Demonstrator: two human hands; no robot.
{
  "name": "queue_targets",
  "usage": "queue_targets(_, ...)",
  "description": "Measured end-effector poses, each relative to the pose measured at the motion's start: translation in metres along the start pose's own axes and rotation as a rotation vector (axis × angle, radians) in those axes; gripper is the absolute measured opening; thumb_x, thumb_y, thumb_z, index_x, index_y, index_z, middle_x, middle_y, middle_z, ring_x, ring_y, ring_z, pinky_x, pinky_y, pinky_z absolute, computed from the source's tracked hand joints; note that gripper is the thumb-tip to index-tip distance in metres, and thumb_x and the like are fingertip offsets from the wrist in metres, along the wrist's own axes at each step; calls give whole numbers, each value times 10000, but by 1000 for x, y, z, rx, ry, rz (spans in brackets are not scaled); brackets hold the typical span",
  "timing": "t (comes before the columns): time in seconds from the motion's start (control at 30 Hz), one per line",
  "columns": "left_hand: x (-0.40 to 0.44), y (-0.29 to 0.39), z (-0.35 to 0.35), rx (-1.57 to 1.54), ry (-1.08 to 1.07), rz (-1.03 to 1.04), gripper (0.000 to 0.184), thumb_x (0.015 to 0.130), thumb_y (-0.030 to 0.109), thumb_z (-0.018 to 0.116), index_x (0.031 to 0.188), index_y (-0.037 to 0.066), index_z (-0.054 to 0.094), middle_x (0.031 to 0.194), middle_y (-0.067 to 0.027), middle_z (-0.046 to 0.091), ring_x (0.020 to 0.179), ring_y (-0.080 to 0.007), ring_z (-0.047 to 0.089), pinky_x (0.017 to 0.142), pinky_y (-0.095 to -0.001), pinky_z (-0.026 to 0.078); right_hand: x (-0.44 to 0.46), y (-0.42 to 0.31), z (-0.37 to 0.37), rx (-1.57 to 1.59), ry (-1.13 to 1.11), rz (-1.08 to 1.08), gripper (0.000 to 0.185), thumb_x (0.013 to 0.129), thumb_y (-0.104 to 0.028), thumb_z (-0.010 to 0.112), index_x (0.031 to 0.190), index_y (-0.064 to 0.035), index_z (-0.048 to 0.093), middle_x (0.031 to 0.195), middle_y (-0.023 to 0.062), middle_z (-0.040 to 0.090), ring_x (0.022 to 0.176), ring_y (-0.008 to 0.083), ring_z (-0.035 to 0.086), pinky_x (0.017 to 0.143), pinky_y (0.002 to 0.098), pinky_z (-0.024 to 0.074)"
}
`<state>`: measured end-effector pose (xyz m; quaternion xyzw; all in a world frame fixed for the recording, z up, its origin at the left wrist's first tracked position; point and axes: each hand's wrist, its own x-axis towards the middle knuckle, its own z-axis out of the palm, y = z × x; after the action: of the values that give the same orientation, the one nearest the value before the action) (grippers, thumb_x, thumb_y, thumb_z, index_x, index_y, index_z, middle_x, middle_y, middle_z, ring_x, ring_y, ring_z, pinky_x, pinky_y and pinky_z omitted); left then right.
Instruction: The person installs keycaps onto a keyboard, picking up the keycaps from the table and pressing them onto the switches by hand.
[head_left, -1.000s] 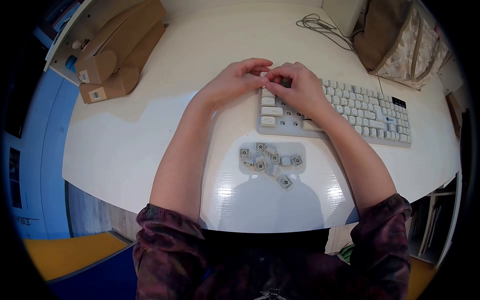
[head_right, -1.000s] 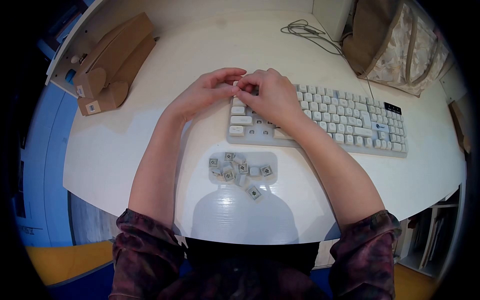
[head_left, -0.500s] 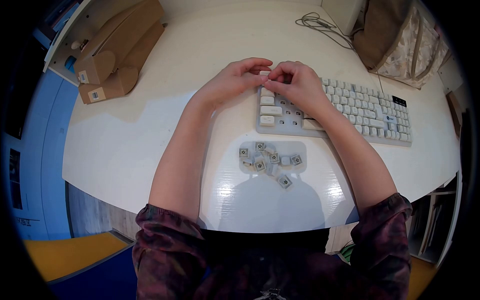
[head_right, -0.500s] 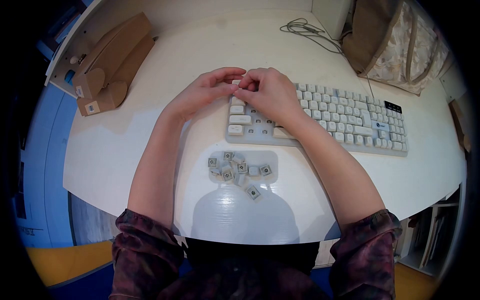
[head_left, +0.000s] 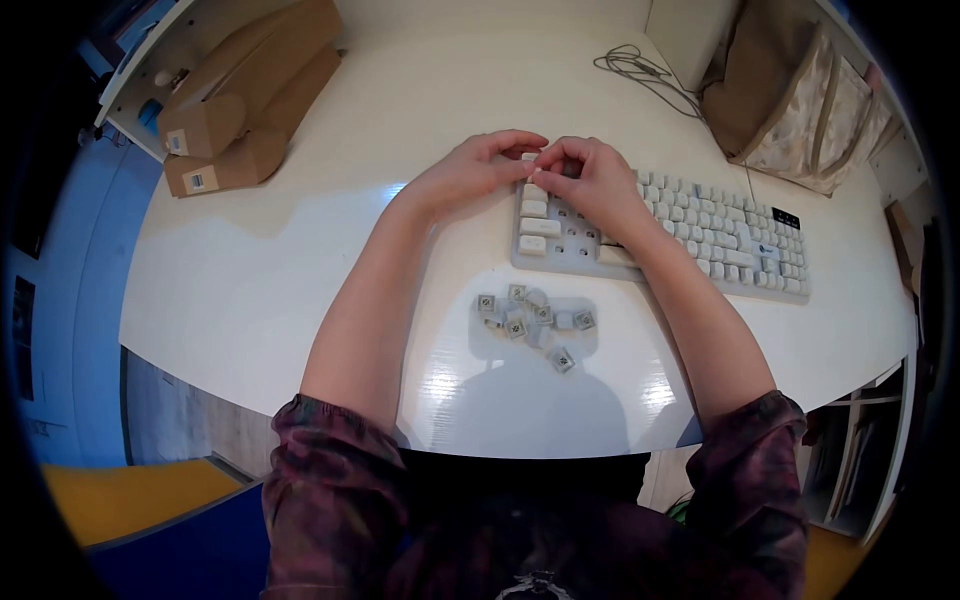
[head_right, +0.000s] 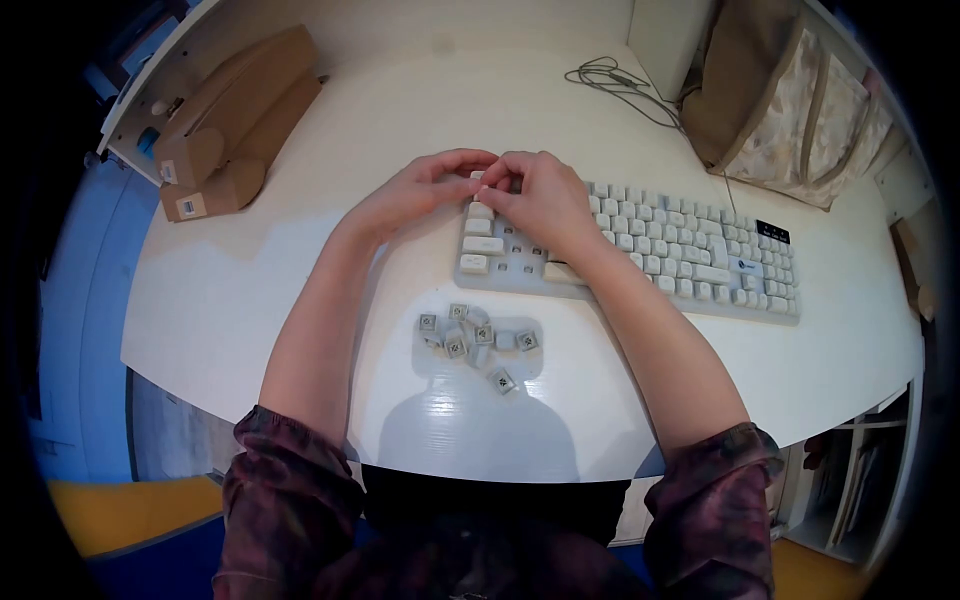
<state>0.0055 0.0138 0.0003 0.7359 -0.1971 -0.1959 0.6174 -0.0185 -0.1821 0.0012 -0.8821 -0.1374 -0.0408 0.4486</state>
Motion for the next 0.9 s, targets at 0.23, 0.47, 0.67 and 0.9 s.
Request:
queue_targets(0.23,-1,2,1,30,15,3,459,921,196,623,1338,18,553,1213,-124,648,1118,-185,595,980,-302,449,1,0,0,-7,5,6,184,773,-248,756,868,-91,742,743,24,697,682,155,652,632,309,498)
queue_targets(0.47,1,2,0,44,-16,-15,427,927,126,590,1342,31,556,1234,-89,627,1108,-155,588,987,-299,456,2,5,1,45,-3,29,168,797,-250,728,861,-95,735,752,34,703,699,176,663,669,326,509)
queue_targets(0.67,0,5,1,72,8,-27,442,919,155,615,1340,31,557,1219,-87,635,1095,-156,597,979,-302,464,5,3,1,28,-8,42,138,813,-235,703,872,-110,707,785,24,701,736,161,661,689,316,505)
queue_targets(0.9,-1,6,3,61,7,-64,457,928,218,640,1341,40,558,1236,-81,630,1120,-152,587,995,-288,446,11,10,0,68,-73,30,100,835,-195,688,866,-100,681,766,-1,663,721,126,613,677,288,486)
